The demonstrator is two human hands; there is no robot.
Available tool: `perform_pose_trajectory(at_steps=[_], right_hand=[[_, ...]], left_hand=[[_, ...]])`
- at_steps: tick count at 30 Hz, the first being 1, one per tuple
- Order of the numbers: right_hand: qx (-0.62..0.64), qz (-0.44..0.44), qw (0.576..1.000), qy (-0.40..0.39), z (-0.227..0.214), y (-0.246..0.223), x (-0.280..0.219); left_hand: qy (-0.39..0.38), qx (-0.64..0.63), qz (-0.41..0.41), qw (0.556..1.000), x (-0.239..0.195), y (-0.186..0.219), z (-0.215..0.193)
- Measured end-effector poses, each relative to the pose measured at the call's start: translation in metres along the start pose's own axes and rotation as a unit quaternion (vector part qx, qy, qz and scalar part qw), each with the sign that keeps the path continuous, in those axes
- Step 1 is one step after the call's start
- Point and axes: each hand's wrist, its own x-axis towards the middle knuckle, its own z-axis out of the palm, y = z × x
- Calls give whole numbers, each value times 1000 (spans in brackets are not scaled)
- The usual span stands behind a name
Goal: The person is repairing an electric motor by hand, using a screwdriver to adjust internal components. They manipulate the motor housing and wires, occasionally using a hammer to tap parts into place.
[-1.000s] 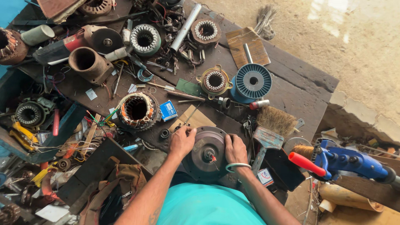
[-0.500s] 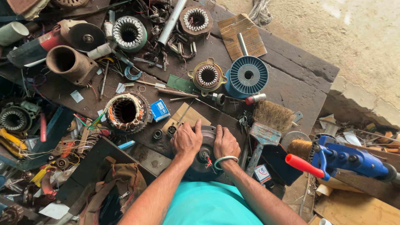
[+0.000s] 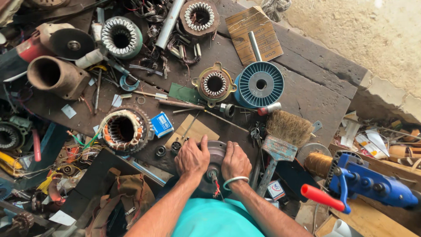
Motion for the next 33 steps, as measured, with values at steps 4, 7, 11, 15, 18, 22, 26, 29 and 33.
perform_pose_trajectory(at_steps=[4, 7, 11, 15, 18, 22, 26, 29, 33], right_hand=[[10, -4, 1000, 10, 2, 1, 8], [7, 3, 1000, 7, 6, 2, 18], [34, 5, 999, 15, 14, 7, 21], [38, -4, 999, 31, 17, 10, 30], [7, 36, 999, 0, 12, 12, 19], [30, 7, 999, 14, 1, 5, 10], [75, -102, 990, 54, -15, -1, -6], [102, -300, 943, 101, -39, 3, -22], [159, -529, 828, -99, -68, 12, -40]], left_hand=[[3, 7, 3, 1000, 7, 3, 2], [3, 5, 7, 1000, 16, 6, 4], [-25, 18, -7, 999, 25, 9, 4], [-25, 22, 8, 999, 36, 17, 7], [-26, 24, -7, 999, 21, 12, 3], [-17, 25, -5, 1000, 10, 12, 0], [13, 10, -5, 1000, -7, 2, 1], [35, -4, -1, 999, -12, -2, 3], [44, -5, 9, 999, -16, -9, 2]])
